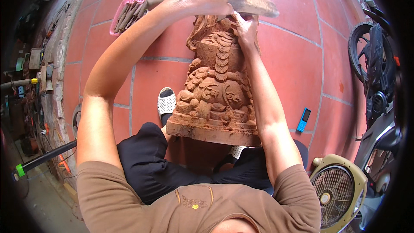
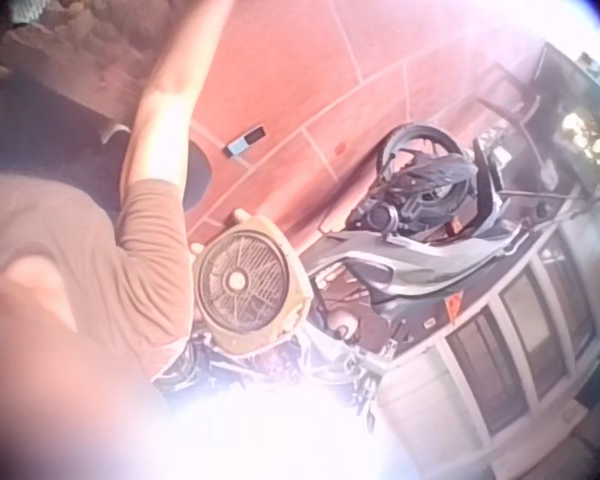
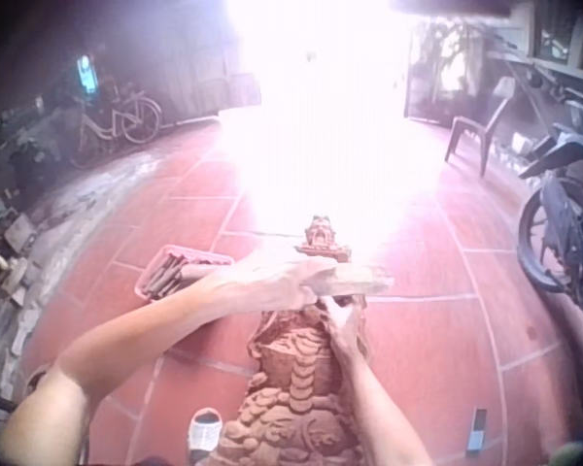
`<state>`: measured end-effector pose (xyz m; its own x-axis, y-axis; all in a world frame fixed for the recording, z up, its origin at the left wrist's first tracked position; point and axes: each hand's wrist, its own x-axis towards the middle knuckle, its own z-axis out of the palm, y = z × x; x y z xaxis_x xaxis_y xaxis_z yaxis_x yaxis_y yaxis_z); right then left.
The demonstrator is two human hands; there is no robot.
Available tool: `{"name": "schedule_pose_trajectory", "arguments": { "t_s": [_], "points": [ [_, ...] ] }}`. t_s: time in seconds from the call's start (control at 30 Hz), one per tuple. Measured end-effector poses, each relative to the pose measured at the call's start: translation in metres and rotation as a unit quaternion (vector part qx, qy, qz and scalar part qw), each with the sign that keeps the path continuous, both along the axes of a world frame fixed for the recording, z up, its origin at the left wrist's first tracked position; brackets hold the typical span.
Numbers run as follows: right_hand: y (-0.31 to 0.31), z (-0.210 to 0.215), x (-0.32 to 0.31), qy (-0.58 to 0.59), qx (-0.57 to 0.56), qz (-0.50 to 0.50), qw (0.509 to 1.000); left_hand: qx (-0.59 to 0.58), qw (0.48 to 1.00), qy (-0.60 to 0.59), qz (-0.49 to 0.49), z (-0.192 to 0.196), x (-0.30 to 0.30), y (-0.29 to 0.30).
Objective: The person carves a wooden sculpture using a chisel and mallet, striking the chisel to shape the wood and occasionally adjusting the sculpture's position. The person also uses a smaller tool to refine details on the sculpture.
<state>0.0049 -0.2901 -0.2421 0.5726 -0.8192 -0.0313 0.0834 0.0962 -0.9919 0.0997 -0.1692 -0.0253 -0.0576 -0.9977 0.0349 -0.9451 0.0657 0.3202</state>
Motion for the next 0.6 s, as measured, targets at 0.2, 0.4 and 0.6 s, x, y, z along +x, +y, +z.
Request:
{"name": "schedule_pose_trajectory", "arguments": {
  "t_s": [0.2,0.4,0.6],
  "points": [
    [-0.015,-0.014,0.009,-0.044,0.032,-0.050,0.997,-0.072,0.993,0.085,0.026,-0.001,-0.004,-0.008],
    [-0.031,-0.028,0.021,-0.050,0.009,-0.015,0.999,-0.157,0.986,0.048,0.021,-0.022,0.013,-0.020],
    [-0.020,-0.015,0.026,-0.047,0.025,0.004,0.999,-0.075,0.994,0.072,-0.042,-0.023,0.021,-0.017]
  ]
}}
